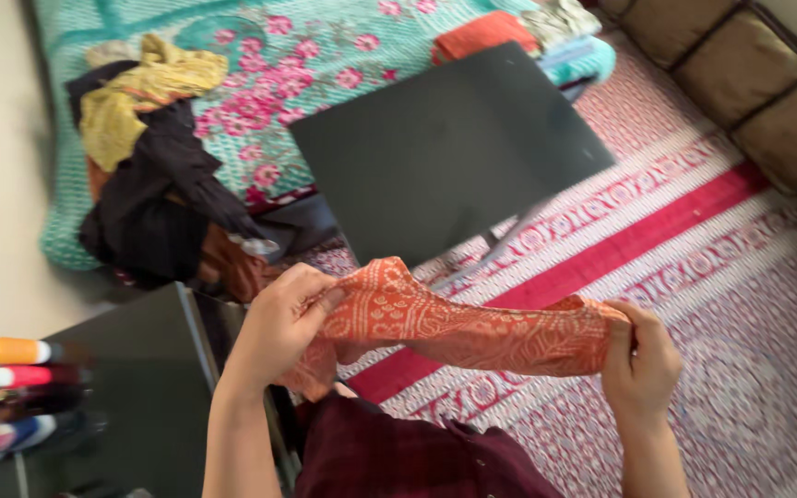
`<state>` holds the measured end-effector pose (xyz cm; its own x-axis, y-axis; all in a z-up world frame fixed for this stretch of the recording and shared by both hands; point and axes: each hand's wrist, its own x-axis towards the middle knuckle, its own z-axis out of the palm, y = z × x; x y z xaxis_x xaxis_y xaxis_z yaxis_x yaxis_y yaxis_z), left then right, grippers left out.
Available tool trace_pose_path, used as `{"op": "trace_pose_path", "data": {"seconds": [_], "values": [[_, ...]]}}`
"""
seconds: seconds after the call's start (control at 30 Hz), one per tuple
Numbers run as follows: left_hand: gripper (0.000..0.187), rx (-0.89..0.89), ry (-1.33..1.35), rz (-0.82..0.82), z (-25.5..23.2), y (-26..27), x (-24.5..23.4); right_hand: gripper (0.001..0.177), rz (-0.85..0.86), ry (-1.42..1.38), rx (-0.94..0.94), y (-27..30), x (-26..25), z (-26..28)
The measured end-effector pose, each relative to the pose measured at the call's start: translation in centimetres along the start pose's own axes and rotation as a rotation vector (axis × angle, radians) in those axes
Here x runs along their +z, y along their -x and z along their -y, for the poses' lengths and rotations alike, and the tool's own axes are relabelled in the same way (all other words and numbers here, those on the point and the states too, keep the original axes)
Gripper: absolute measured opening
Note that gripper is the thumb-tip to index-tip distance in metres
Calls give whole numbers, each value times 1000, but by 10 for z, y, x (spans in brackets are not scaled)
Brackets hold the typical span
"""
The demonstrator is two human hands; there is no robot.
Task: The person folds a patterned garment by spreading it flat on a table, folding the sleeves inward, and then folding the body of the garment into a rectangle.
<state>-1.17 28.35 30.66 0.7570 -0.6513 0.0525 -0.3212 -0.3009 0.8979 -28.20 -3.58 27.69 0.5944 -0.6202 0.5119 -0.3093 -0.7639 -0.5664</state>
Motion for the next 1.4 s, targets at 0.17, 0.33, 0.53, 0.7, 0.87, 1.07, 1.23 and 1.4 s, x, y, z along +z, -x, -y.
{"op": "trace_pose_path", "data": {"seconds": [0.17, 0.33, 0.53, 0.7, 0.87, 1.07, 1.23, 1.4], "values": [[18, -203, -68, -5, -45, 18, 81, 14, 37, 127, 123, 32, -82, -51], [17, -160, 300, 234, -53, 18, 130, 14, -53, 156, 79, 45, -125, -83], [32, -54, 228, 329, -63, 14, 165, 18, -220, 58, 101, 48, -141, -120], [22, 7, 109, 270, -68, -14, 188, 17, -201, 155, 28, 35, -156, -126], [10, 359, -203, -23, -75, -56, 222, 13, -161, 286, 156, 11, -169, -128], [5, 162, 168, -96, -77, -108, 259, 21, 45, 288, 296, -33, -169, -152], [6, 230, 99, -56, -68, -155, 246, 25, 462, 326, 307, -65, -141, -215], [13, 11, 189, 166, -71, -193, 225, 25, 170, 283, 338, -103, -104, -246]]}}
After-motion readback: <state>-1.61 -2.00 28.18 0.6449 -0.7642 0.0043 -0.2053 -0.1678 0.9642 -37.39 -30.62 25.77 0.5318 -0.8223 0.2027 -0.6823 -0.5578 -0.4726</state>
